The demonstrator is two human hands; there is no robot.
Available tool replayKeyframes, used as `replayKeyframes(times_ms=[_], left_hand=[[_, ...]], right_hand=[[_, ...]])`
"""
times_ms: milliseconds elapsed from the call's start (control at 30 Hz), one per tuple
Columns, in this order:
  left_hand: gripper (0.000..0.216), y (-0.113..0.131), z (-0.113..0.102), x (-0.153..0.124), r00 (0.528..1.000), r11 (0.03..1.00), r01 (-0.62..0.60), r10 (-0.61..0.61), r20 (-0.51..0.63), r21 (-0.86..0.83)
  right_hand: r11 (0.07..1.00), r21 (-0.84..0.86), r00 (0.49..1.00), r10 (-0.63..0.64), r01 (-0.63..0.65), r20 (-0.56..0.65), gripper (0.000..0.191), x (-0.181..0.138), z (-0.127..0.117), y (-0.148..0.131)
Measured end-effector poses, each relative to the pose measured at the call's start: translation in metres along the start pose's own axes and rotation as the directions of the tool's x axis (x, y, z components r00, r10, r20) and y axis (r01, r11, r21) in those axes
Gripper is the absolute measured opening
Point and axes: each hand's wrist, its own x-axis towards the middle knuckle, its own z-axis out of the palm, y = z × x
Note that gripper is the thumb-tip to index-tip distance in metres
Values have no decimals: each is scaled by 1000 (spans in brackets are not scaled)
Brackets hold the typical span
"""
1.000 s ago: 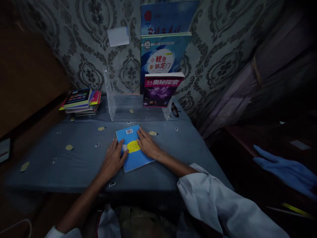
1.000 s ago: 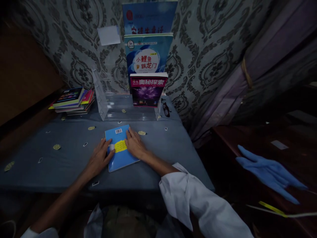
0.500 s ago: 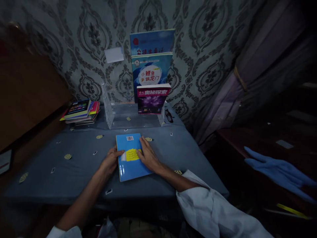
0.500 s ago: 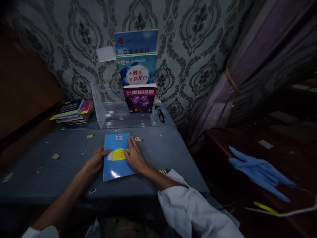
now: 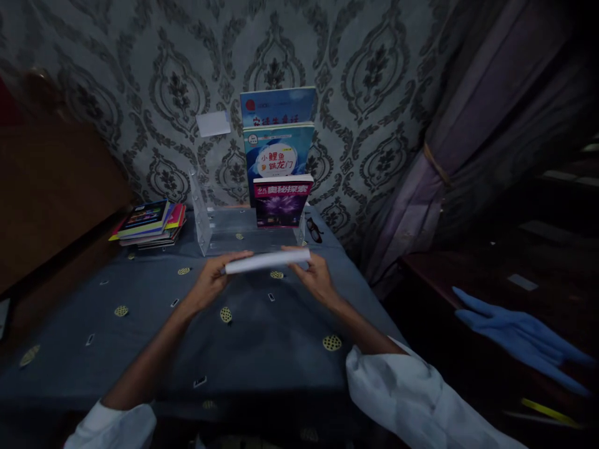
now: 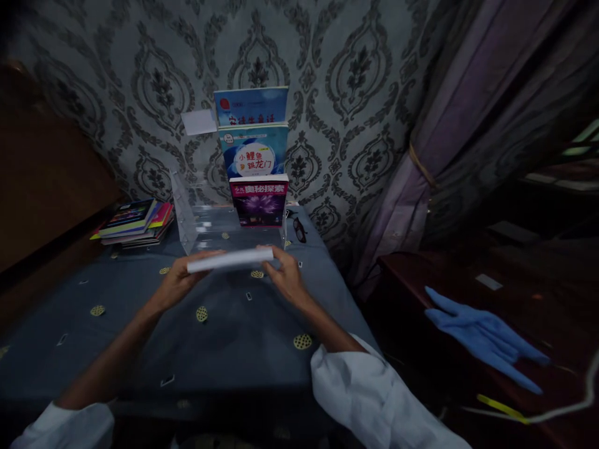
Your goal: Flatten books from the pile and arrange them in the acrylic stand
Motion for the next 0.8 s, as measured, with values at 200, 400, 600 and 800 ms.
replayKeyframes(times_ms=[200,400,600,800], left_hand=[[61,-48,11,-51,934,837,-89,-119,338,540],[45,-64,19,-54,949,822,-58,-131,286,567],[47,-86,25,-16,975,821,34,-152,160,570],[48,-107,30,8,980,811,94,-178,90,577]], right_hand=[[935,-278,934,-123,222,335,37,-49,-3,52],[901,-399,930,-14,171,367,42,-49,-1,53],[864,-493,942,74,103,327,39,-32,24,45],[890,-457,968,115,-1,223,42,-30,40,64]])
